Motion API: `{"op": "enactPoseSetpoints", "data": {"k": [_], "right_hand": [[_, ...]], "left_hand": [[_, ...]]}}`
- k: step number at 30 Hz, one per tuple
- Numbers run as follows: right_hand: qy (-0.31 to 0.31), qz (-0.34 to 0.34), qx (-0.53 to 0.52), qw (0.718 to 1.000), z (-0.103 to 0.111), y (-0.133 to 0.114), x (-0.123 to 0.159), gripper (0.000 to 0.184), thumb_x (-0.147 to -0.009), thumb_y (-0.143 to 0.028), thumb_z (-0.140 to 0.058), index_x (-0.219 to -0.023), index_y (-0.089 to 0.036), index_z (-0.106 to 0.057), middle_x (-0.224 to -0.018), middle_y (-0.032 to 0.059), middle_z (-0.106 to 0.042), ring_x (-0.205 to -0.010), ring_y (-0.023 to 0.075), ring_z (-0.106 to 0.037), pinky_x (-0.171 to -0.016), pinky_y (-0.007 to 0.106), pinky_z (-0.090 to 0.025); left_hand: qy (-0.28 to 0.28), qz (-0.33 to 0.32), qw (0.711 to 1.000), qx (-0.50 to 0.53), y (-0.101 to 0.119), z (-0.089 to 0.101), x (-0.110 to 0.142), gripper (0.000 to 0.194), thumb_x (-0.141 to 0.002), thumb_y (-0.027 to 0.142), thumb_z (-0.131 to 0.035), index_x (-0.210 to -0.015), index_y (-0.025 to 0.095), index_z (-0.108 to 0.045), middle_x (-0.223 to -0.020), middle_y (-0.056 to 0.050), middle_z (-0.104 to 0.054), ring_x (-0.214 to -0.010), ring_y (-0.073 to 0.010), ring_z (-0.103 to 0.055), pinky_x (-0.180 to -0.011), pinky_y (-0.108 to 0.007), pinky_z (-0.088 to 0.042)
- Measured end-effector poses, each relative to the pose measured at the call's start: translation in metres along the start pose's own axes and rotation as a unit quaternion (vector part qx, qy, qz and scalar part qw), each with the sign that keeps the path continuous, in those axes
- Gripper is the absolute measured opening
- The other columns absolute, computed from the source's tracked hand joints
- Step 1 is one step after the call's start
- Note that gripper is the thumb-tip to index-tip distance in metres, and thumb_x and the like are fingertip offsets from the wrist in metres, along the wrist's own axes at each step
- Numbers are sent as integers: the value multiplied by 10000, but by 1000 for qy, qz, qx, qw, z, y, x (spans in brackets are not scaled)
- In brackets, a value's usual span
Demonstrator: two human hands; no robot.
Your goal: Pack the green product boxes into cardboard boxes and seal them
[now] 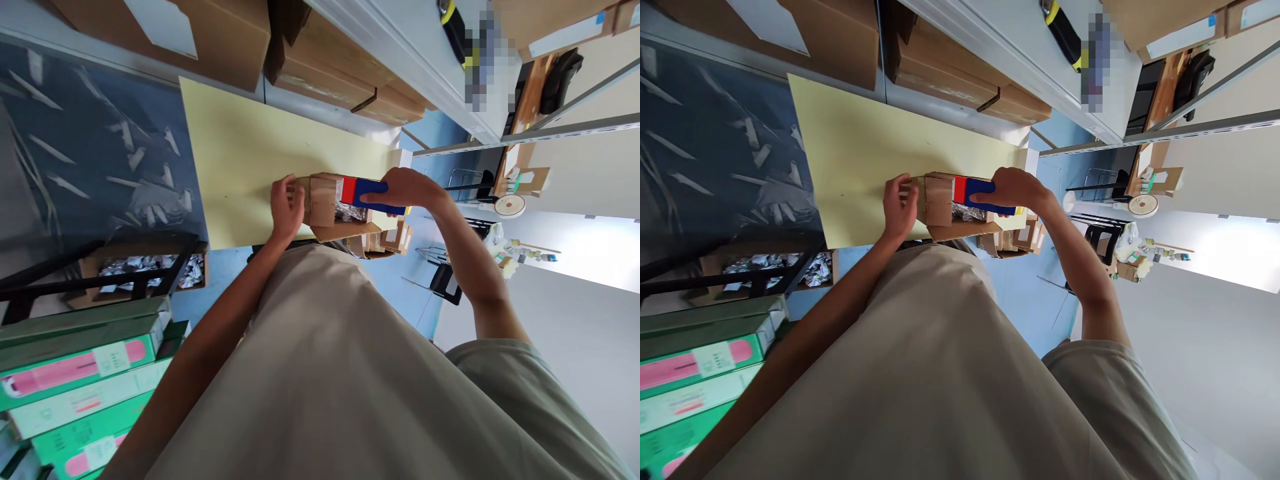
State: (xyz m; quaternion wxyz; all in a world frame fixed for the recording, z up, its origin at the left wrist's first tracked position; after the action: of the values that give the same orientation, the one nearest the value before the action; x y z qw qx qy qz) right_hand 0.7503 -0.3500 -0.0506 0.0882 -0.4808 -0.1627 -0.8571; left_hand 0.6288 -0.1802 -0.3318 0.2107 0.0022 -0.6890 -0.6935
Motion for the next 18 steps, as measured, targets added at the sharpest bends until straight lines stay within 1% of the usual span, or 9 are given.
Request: {"op": "enactPoseSetpoints", "data": {"k": [1,3,5,6,7,9,11,14,18], "right_hand": [[1,-2,7,1000,0,-1,-1,761,-1027,-834,-611,-967,-122,-871,-695,119,-752,-729,269,-730,-766,390,-517],[8,-9,22,1000,1,-2,-2,777,-1014,-854,-625,-962,-117,-866,-689,123,-745,-728,269,-723,-763,387,-514],[21,-17,39,999,2,-3,-4,782,-1008,-863,-632,-963,-116,-860,-692,127,-738,-731,272,-716,-760,389,-509],[27,-21,47,998,2,-3,-4,780,-1007,-863,-636,-967,-116,-858,-699,129,-736,-735,274,-713,-759,390,-504],[32,-23,55,998,3,-4,-5,776,-1007,-860,-638,-974,-116,-855,-709,132,-736,-742,276,-712,-758,391,-500],[37,-25,63,997,3,-4,-4,767,-1010,-850,-643,-997,-112,-851,-737,138,-742,-761,281,-715,-759,389,-496],[33,-24,60,997,3,-5,-3,761,-1012,-839,-652,-1029,-104,-848,-771,147,-754,-784,285,-723,-767,386,-500],[25,-18,50,998,3,-8,-1,757,-1019,-823,-653,-1064,-92,-842,-806,161,-770,-806,291,-736,-773,383,-514],[8,-20,43,999,5,-11,0,764,-1028,-827,-636,-1042,-91,-839,-810,168,-774,-804,289,-743,-770,383,-534]], "left_hand": [[-25,-32,999,-10,11,-3,3,651,-1068,631,-716,-1565,223,-615,-1612,-191,-649,-1510,-336,-638,-1284,-500,-523],[-65,-75,994,-37,29,-13,8,1019,-938,721,-851,-1728,217,-450,-1797,-232,-457,-1698,-413,-431,-1401,-566,-382],[-88,-85,991,-58,39,-28,11,1349,-779,744,-978,-1802,169,-313,-1889,-281,-261,-1780,-485,-224,-1461,-617,-239],[-95,-80,990,-65,41,-35,12,1453,-723,730,-1018,-1818,141,-266,-1907,-301,-185,-1792,-508,-147,-1474,-629,-182],[-99,-72,990,-69,42,-42,13,1515,-693,704,-1042,-1827,113,-230,-1914,-315,-131,-1797,-520,-90,-1482,-632,-135],[-103,-57,990,-73,41,-53,16,1533,-704,641,-1047,-1836,76,-180,-1919,-321,-74,-1802,-516,-27,-1491,-614,-69],[-104,-54,991,-68,41,-57,20,1470,-770,592,-1004,-1846,77,-146,-1930,-297,-48,-1809,-484,-6,-1496,-584,-42],[-103,-67,991,-60,46,-57,27,1341,-885,557,-899,-1858,94,-101,-1946,-246,-16,-1818,-434,4,-1498,-554,-32],[-110,-84,988,-67,58,-59,33,1181,-993,545,-755,-1847,39,-116,-1944,-244,13,-1819,-414,17,-1498,-539,-19]]}}
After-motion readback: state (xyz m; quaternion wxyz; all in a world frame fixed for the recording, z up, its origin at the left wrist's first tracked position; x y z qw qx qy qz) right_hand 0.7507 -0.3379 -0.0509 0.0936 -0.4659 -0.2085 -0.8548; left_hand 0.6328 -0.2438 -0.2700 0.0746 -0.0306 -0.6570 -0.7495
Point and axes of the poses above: each hand's wrist, its own x-axis away from the middle knuckle, its own z-axis out of the back of the hand, y = z × x, the point moved 5 cm from there along -x, towards the middle knuckle
